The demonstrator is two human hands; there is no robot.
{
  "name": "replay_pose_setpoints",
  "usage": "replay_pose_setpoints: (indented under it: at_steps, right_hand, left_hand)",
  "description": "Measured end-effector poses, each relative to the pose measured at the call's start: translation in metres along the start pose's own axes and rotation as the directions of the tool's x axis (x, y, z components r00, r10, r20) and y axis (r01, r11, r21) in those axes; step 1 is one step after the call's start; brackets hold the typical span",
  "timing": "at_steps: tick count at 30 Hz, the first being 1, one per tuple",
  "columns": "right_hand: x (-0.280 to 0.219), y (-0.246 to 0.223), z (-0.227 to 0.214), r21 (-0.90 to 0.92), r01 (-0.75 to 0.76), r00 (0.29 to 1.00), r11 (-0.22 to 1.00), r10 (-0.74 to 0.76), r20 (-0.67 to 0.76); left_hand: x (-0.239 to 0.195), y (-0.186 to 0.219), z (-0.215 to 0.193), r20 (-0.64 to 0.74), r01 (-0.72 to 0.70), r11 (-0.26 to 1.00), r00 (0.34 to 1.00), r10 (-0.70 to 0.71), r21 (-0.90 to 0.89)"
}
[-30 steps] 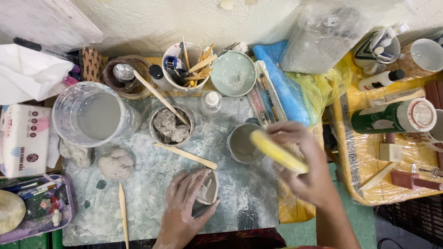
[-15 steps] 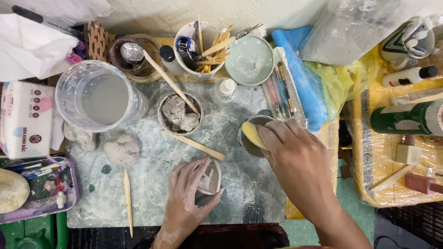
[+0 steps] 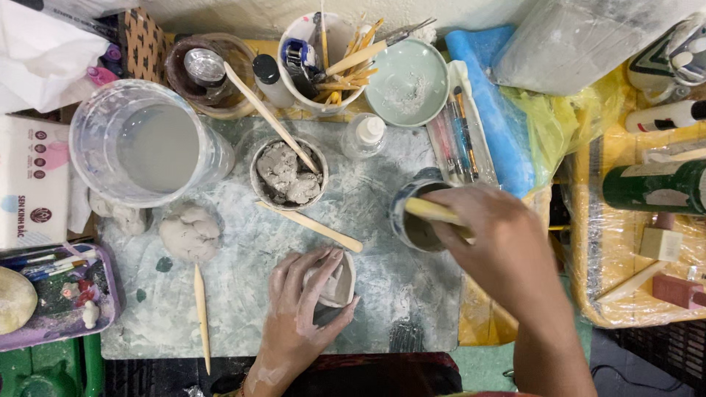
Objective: The person shapes a heart-shaped clay object by hand and uses a yellow sponge to smooth the surface. They use a wooden tool to refine the edges of the clay.
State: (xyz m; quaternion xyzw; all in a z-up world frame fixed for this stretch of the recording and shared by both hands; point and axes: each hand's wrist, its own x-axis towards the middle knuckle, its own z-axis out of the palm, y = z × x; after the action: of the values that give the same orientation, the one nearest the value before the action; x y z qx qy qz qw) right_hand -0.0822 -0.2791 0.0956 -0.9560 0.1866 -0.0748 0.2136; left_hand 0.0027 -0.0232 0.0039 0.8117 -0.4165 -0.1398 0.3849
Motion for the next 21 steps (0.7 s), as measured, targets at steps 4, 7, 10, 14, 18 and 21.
replay_pose_setpoints:
  at_steps: [4,7,10,14,18,21]
  right_hand:
    - [-0.004,0.008,-0.009,0.092,-0.164,0.986,0.982,0.166,-0.015]
    - [-0.003,0.016,-0.001,0.107,-0.145,0.989,0.984,0.147,-0.011]
    - [-0.001,0.017,0.003,0.117,-0.083,0.996,0.99,0.088,-0.032]
    - [0.007,0.018,0.002,0.272,-0.174,0.985,0.947,0.161,0.07]
    - [0.008,0.026,0.003,0.421,-0.156,0.988,0.893,0.137,0.077]
    - [0.0,0.032,0.007,0.539,-0.176,0.983,0.824,0.18,0.046]
  left_hand:
    - [0.001,0.001,-0.001,-0.003,-0.002,1.0,1.0,0.002,0.004]
    - [0.0,0.0,0.0,0.005,-0.004,1.0,1.0,0.004,0.012]
    - [0.001,0.001,0.0,0.01,0.0,1.0,1.0,0.0,0.007]
    - [0.001,0.001,-0.002,-0.01,-0.025,1.0,1.0,0.025,-0.006]
    - [-0.001,-0.001,-0.001,-0.03,-0.051,0.999,0.998,0.051,0.004]
    - [-0.001,-0.002,0.002,-0.029,-0.035,0.999,0.999,0.036,0.01]
